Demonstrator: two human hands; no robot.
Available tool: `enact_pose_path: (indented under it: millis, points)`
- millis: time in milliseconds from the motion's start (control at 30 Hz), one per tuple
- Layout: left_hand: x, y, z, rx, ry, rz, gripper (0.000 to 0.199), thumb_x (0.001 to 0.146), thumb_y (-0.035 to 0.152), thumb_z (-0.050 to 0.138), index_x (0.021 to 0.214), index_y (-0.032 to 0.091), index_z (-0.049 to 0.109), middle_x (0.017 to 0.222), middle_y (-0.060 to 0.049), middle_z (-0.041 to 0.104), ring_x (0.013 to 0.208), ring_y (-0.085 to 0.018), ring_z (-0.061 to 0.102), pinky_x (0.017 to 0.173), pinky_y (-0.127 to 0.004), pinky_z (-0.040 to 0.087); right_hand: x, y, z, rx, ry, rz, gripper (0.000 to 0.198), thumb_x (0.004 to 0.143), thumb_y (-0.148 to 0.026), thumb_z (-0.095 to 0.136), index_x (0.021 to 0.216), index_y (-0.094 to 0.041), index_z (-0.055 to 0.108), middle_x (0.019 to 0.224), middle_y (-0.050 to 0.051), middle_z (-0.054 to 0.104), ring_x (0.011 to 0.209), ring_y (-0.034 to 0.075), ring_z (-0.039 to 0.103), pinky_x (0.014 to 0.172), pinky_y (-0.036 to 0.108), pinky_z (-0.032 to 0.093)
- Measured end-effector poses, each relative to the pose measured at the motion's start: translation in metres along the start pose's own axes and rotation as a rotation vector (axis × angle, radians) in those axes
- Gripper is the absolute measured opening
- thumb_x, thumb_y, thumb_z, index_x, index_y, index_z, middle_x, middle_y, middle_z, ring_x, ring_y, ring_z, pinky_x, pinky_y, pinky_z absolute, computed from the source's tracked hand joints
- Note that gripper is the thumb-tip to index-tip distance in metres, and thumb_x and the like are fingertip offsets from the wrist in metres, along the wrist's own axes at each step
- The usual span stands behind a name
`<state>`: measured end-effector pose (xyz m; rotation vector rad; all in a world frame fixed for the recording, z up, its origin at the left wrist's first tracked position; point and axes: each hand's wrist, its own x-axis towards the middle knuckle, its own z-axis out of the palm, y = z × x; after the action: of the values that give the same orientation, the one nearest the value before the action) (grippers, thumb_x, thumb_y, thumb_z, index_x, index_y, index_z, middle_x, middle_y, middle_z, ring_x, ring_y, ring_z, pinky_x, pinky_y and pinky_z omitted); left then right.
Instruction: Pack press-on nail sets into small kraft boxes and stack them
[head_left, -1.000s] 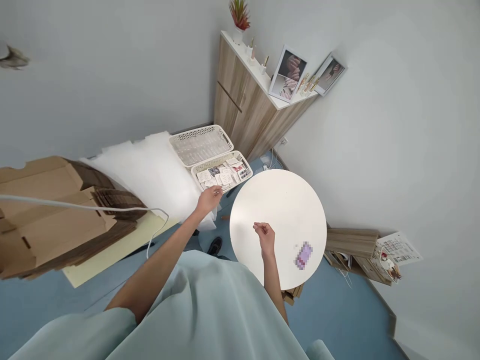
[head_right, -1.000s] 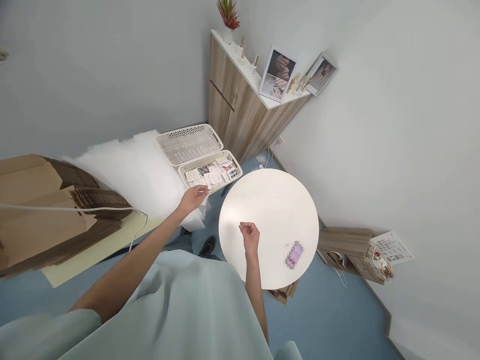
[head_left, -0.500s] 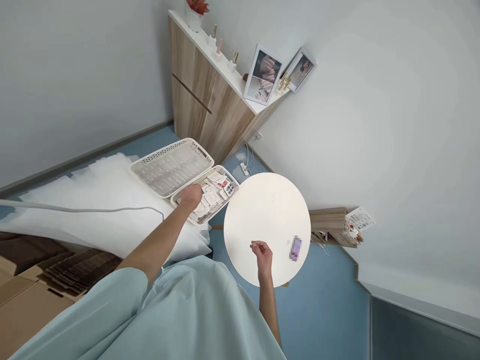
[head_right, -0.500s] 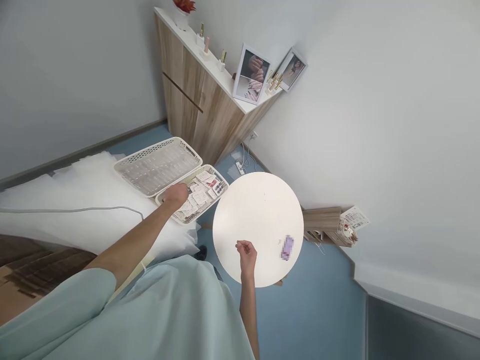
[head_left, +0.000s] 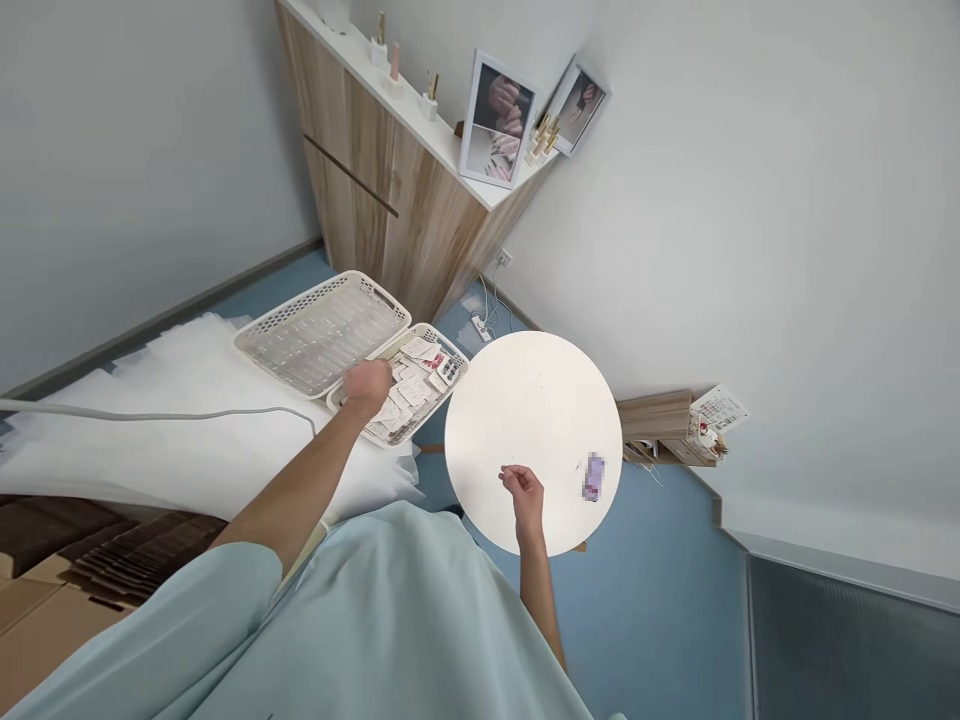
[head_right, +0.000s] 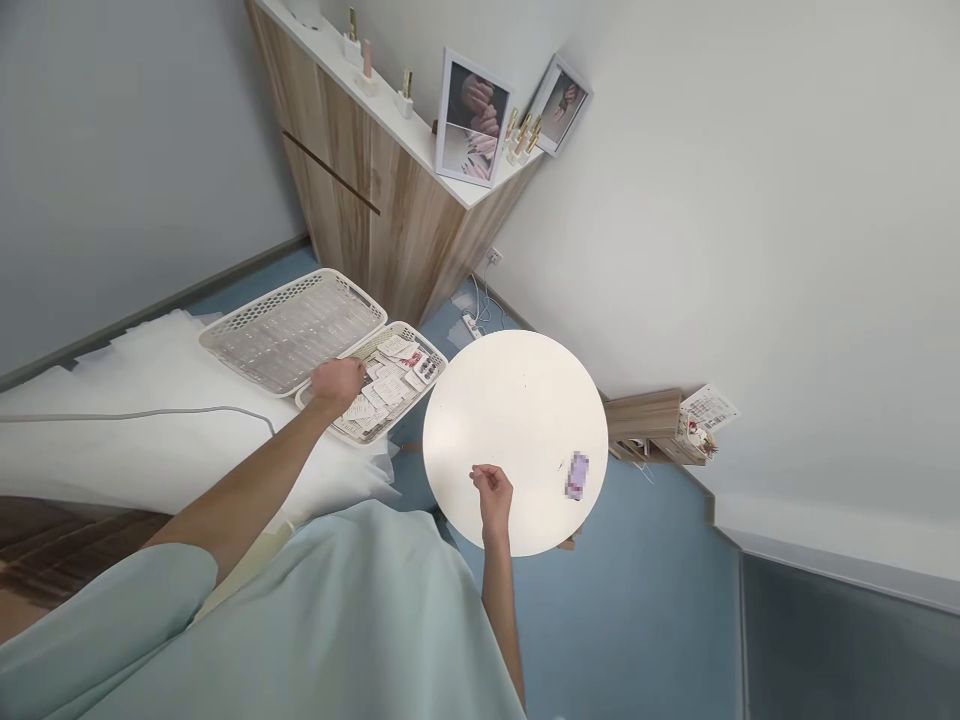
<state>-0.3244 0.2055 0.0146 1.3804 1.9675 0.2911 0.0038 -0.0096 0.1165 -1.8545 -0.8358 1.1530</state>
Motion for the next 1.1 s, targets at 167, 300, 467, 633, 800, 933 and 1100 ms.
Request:
enact_pose_path:
  millis: [167, 300, 467, 633, 800, 933, 1100]
  points:
    - [-0.041, 0.024, 0.005, -0.111, 0.175, -0.055, 0.037, 0.102, 0.042, 0.060, 0.112, 0.016, 0.084, 0.090, -0.016, 0.082, 0.094, -0.035, 0.075, 0.081, -0.039, 0.053, 0.021, -0.002, -0.006, 0.039, -0.071, -0.028, 0.027, 0.080, -0.046, 0.083, 0.094, -0.023, 0.080, 0.110, 0.010, 0.084, 0.106, 0.029, 0.078, 0.103, 0.045, 0.060]
    - [-0.090, 0.063, 0.023, -0.543, 0.127, -0.041, 0.037, 0.089, 0.057, 0.075, 0.084, 0.021, 0.080, 0.066, -0.006, 0.073, 0.062, -0.022, 0.062, 0.059, -0.031, 0.042, 0.038, -0.008, -0.015, 0.048, -0.118, -0.070, 0.029, 0.080, -0.050, 0.084, 0.092, -0.024, 0.080, 0.104, 0.009, 0.084, 0.104, 0.029, 0.079, 0.101, 0.045, 0.061]
    - [-0.155, 0.122, 0.059, -0.936, -0.141, 0.011, 0.048, 0.077, 0.066, 0.084, 0.069, 0.021, 0.067, 0.060, 0.002, 0.053, 0.050, -0.010, 0.033, 0.049, -0.029, 0.027, 0.055, -0.025, -0.039, 0.102, -0.146, -0.142, 0.034, 0.083, -0.054, 0.084, 0.094, -0.022, 0.080, 0.099, 0.007, 0.084, 0.090, 0.024, 0.079, 0.093, 0.040, 0.062]
    - [-0.204, 0.170, 0.087, -1.005, -0.390, 0.024, 0.054, 0.069, 0.067, 0.093, 0.084, 0.018, 0.077, 0.060, 0.005, 0.048, 0.051, -0.008, 0.030, 0.048, -0.026, 0.024, 0.060, -0.041, -0.075, 0.141, -0.092, -0.166, 0.040, 0.084, -0.060, 0.083, 0.094, -0.021, 0.079, 0.098, 0.006, 0.082, 0.084, 0.021, 0.077, 0.085, 0.036, 0.061]
    - [-0.233, 0.196, 0.099, -0.936, -0.473, 0.095, 0.054, 0.073, 0.069, 0.090, 0.091, 0.018, 0.082, 0.058, 0.003, 0.049, 0.052, -0.009, 0.032, 0.049, -0.027, 0.024, 0.050, -0.041, -0.104, 0.199, -0.059, -0.183, 0.041, 0.082, -0.061, 0.084, 0.089, -0.021, 0.078, 0.087, 0.003, 0.078, 0.080, 0.019, 0.074, 0.081, 0.034, 0.059]
    - [-0.248, 0.209, 0.100, -0.904, -0.495, 0.120, 0.052, 0.075, 0.067, 0.089, 0.091, 0.019, 0.081, 0.058, 0.003, 0.050, 0.053, -0.010, 0.033, 0.050, -0.028, 0.023, 0.041, -0.040, -0.121, 0.225, -0.026, -0.193, 0.042, 0.083, -0.063, 0.082, 0.088, -0.021, 0.077, 0.086, 0.002, 0.077, 0.081, 0.019, 0.073, 0.083, 0.033, 0.059]
    - [-0.253, 0.213, 0.101, -0.962, -0.571, 0.138, 0.051, 0.073, 0.066, 0.093, 0.085, 0.019, 0.075, 0.056, 0.005, 0.045, 0.052, -0.009, 0.034, 0.050, -0.027, 0.025, 0.029, -0.046, -0.133, 0.244, -0.042, -0.206, 0.035, 0.089, -0.057, 0.079, 0.091, -0.022, 0.078, 0.093, 0.003, 0.079, 0.096, 0.021, 0.072, 0.093, 0.034, 0.058]
